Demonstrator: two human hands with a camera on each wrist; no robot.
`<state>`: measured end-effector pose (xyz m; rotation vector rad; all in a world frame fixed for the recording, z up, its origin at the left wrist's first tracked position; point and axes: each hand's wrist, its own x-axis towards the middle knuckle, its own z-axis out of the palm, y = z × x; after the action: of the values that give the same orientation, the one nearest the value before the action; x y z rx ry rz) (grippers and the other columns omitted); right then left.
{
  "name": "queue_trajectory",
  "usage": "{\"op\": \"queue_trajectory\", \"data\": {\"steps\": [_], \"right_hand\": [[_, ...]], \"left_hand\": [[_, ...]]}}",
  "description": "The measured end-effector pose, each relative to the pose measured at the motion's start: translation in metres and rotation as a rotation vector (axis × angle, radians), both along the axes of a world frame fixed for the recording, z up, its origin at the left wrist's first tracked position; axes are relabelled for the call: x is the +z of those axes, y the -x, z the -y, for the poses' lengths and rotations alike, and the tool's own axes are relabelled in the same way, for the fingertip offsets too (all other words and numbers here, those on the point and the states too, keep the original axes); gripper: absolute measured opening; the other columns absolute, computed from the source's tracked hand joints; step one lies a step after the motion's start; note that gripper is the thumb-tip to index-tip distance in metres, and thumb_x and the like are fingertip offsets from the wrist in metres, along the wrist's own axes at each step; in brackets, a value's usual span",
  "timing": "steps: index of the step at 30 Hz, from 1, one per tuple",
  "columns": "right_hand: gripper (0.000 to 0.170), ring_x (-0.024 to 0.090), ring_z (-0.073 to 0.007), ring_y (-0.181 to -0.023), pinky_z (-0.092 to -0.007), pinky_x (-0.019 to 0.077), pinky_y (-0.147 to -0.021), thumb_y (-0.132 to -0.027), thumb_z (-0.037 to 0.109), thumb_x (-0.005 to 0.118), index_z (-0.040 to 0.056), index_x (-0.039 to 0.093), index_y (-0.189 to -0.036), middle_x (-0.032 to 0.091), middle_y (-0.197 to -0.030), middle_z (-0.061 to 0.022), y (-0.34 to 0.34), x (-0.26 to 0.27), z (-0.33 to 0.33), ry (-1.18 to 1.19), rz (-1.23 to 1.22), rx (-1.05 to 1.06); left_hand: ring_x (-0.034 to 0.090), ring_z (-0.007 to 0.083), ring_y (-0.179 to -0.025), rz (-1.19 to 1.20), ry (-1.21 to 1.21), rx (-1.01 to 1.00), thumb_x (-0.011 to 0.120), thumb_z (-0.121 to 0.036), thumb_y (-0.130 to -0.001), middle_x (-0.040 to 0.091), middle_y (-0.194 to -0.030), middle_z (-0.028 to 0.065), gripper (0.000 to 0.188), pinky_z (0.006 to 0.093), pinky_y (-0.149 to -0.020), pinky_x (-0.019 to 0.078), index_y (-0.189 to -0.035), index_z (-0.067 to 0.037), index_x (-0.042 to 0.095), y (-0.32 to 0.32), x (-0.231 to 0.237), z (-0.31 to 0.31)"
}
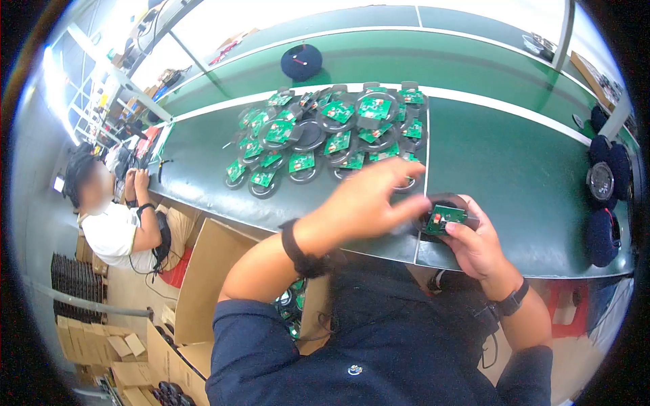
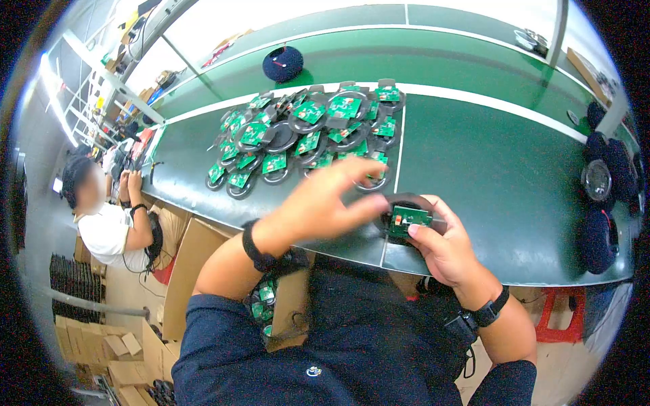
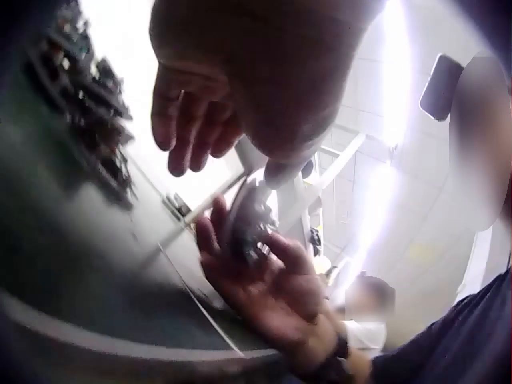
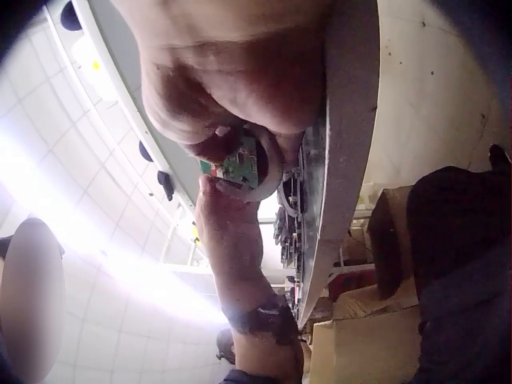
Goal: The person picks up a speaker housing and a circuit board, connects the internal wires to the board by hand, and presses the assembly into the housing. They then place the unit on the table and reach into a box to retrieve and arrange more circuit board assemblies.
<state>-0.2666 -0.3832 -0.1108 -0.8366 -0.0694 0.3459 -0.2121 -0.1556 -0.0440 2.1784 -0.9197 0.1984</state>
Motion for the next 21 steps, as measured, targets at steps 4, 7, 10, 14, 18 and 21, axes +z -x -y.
{"op": "queue_trajectory", "data": {"steps": [4,7,10,14,18,21], "right_hand": [[0.04,0.055,-0.023,-0.121,-0.0396,0.0421,-0.107,-0.091,0.004,0.063,0.004,0.051,-0.129,0.057,-0.126,-0.0113,0.001,-0.005,-0.004,0.116,0.149,-0.03],[0.042,0.052,-0.0237,-0.126,-0.0407,0.0395,-0.109,-0.093,0.01,0.064,0.0029,0.05,-0.132,0.054,-0.133,-0.013,0.002,0.004,-0.007,0.199,0.269,-0.034],[0.043,0.05,-0.0249,-0.129,-0.0413,0.0386,-0.11,-0.095,0.012,0.062,0.0025,0.049,-0.134,0.052,-0.136,-0.0143,0.003,0.007,-0.011,0.206,0.233,-0.033],[0.039,0.046,-0.0271,-0.131,-0.0452,0.0379,-0.11,-0.095,0.014,0.06,0.0034,0.049,-0.131,0.05,-0.138,-0.0142,0.0,0.002,-0.006,0.185,0.169,0.03],[0.036,0.048,-0.0268,-0.13,-0.0442,0.0394,-0.108,-0.095,0.013,0.06,0.0038,0.05,-0.128,0.053,-0.135,-0.0143,-0.001,0.002,-0.005,0.205,0.177,0.053],[0.033,0.052,-0.024,-0.127,-0.0407,0.0432,-0.106,-0.097,0.013,0.059,0.0013,0.053,-0.127,0.056,-0.133,-0.0132,-0.001,0.0,-0.004,0.184,0.185,0.057]], "left_hand": [[0.066,0.0259,-0.095,-0.32,0.117,-0.055,0.071,-0.024,-0.089,0.066,-0.11,0.0141,0.04,0.037,-0.082,0.0525,-0.122,-0.004,0.061,0.022,-0.014,0.009],[0.064,0.0192,-0.1,-0.176,0.041,-0.119,0.07,-0.024,-0.091,0.066,-0.109,0.0111,0.036,0.0337,-0.085,0.0506,-0.12,-0.004,0.061,0.027,-0.015,0.001],[0.062,0.0168,-0.102,-0.324,0.231,0.072,0.069,-0.02,-0.091,0.066,-0.11,0.0076,0.036,0.0328,-0.088,0.0503,-0.121,-0.004,0.06,0.025,-0.007,-0.011],[0.061,0.0076,-0.089,-0.346,0.69,0.283,0.066,-0.012,-0.093,0.068,-0.109,0.006,0.044,0.0223,-0.072,0.0486,-0.133,-0.003,0.049,-0.041,-0.001,-0.069],[0.057,0.0058,-0.072,-0.258,0.618,0.565,0.064,-0.01,-0.093,0.069,-0.094,0.0041,0.042,0.0194,-0.059,0.0418,-0.132,-0.002,0.052,-0.093,0.001,-0.121],[0.061,0.014,-0.074,-0.25,0.424,0.747,0.064,-0.009,-0.09,0.067,-0.088,0.005,0.032,0.0269,-0.066,0.0476,-0.121,-0.002,0.061,-0.115,0.0,-0.137]]}}
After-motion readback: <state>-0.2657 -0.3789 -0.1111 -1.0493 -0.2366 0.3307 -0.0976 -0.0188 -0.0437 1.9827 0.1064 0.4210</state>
